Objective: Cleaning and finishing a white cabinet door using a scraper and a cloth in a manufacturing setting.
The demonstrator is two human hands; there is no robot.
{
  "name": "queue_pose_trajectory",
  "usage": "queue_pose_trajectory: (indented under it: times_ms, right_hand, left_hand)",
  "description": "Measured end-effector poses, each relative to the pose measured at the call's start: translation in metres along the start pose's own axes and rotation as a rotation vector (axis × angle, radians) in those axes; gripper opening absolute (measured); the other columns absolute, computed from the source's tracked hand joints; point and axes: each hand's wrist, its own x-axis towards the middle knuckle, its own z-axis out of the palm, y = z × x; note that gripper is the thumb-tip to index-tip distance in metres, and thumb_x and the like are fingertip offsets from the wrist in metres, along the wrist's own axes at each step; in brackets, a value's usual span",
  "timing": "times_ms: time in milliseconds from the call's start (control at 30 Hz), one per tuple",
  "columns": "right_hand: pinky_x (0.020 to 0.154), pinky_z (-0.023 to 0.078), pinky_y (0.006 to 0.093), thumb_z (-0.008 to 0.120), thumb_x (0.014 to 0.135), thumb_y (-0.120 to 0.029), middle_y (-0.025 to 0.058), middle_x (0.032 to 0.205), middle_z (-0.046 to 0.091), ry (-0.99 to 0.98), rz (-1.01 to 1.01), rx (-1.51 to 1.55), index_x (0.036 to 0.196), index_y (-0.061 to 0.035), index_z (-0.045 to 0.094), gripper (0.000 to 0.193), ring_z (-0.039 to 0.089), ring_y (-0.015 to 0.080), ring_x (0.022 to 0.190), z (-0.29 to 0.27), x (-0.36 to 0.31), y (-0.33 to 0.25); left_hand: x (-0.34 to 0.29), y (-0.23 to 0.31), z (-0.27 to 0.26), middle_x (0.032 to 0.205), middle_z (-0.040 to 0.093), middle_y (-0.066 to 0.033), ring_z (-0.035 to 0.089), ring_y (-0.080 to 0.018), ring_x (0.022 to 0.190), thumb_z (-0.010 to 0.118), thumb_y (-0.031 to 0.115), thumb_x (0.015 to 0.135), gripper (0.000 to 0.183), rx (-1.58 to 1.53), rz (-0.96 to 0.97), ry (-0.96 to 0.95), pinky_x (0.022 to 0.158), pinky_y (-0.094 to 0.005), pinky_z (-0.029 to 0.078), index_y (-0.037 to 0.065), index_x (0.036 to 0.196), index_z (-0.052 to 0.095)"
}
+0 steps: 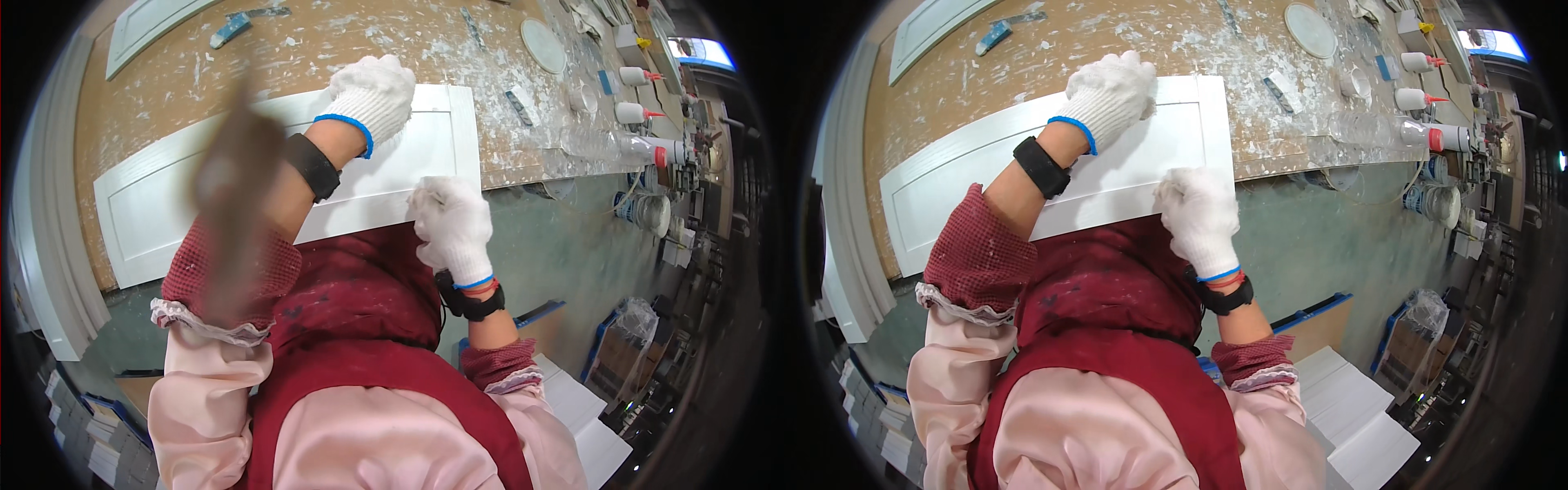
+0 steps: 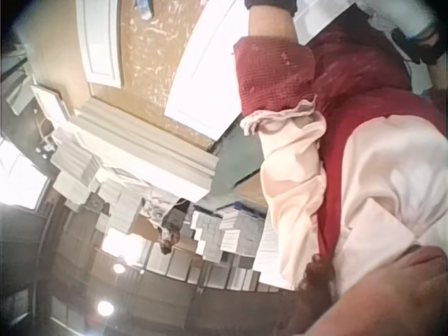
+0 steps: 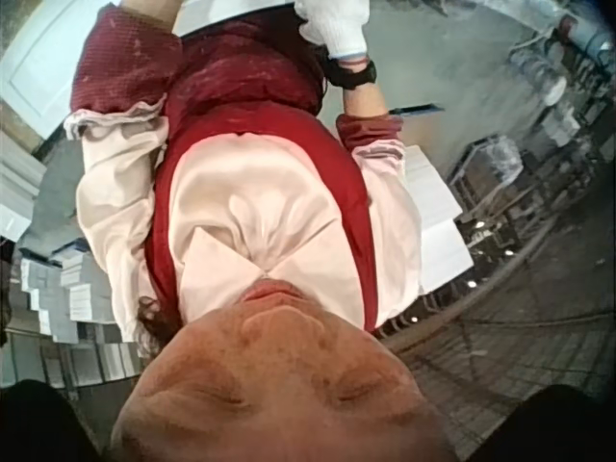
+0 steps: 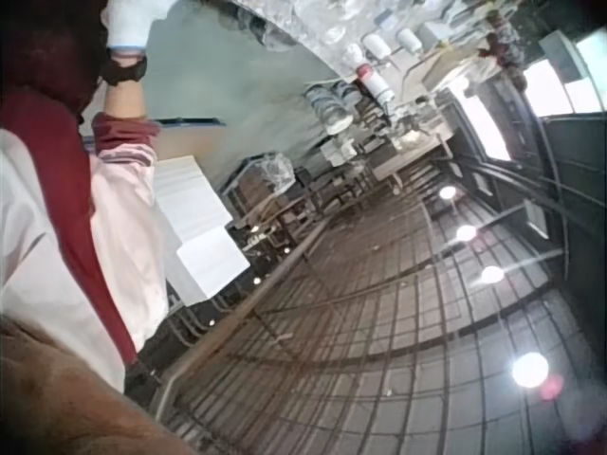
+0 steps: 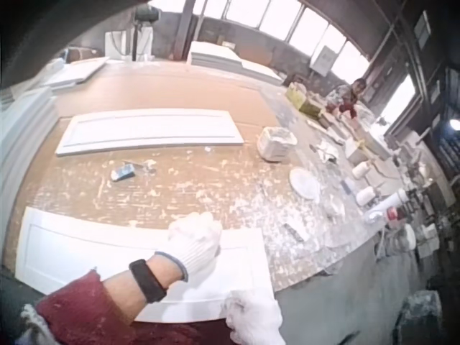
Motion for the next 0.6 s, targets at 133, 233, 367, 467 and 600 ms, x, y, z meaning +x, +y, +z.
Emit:
queue_pose_trajectory:
  times_ms: [133, 233, 367, 467, 600]
  right_hand:
    - [0.069, 0.052, 0.0447, 0.064, 0.081, -0.018, 0.0134, 0.079, 0.065, 0.118, -0.021, -0.241, 0.074, -0.0106, 0.069, 0.012, 0.064, 0.0339, 0.077, -0.002, 0.009, 0.015]
    - [0.07, 0.052, 0.0446, 0.065, 0.079, -0.018, 0.0131, 0.079, 0.065, 0.235, -0.044, -0.304, 0.076, -0.0114, 0.069, 0.008, 0.064, 0.0339, 0.078, 0.007, 0.008, 0.011]
    - [0.071, 0.053, 0.0446, 0.065, 0.08, -0.017, 0.012, 0.078, 0.066, 0.229, -0.345, -0.251, 0.078, -0.0158, 0.07, 0.005, 0.065, 0.0331, 0.081, 0.015, 0.003, 0.02]
    - [0.075, 0.056, 0.0442, 0.065, 0.08, -0.02, 0.0135, 0.078, 0.066, 0.163, 0.149, -0.223, 0.079, -0.0187, 0.071, 0.006, 0.068, 0.0328, 0.08, -0.004, 0.009, 0.012]
    - [0.072, 0.056, 0.0449, 0.065, 0.081, -0.021, 0.0141, 0.079, 0.067, 0.232, -0.233, -0.448, 0.078, -0.0155, 0.071, 0.009, 0.068, 0.0338, 0.077, 0.006, 0.004, 0.022]
  left_hand:
    - [0.002, 0.002, 0.002, 0.113, 0.064, -0.0171, 0.066, -0.034, 0.103, 0.063, 0.025, 0.09, 0.028, -0.022, 0.003, 0.005, 0.073, -0.0496, 0.059, 0.004, 0.107, 0.069]
    - [0.005, 0.003, -0.002, 0.112, 0.064, -0.0183, 0.066, -0.0342, 0.104, 0.063, 0.025, 0.09, 0.027, -0.061, -0.036, -0.049, 0.073, -0.0487, 0.059, 0.004, 0.106, 0.068]
    - [0.0, 0.0, 0.004, 0.111, 0.064, -0.0195, 0.066, -0.0344, 0.103, 0.062, 0.025, 0.09, 0.028, 0.006, 0.016, 0.057, 0.074, -0.048, 0.059, 0.003, 0.106, 0.068]
    - [-0.001, 0.0, 0.001, 0.11, 0.063, -0.0202, 0.066, -0.0347, 0.102, 0.062, 0.024, 0.09, 0.028, -0.021, 0.005, 0.019, 0.073, -0.0477, 0.059, 0.002, 0.107, 0.067]
    - [0.0, 0.001, 0.001, 0.11, 0.063, -0.02, 0.066, -0.0351, 0.102, 0.063, 0.024, 0.089, 0.028, -0.022, 0.014, 0.022, 0.074, -0.0467, 0.059, 0.002, 0.106, 0.067]
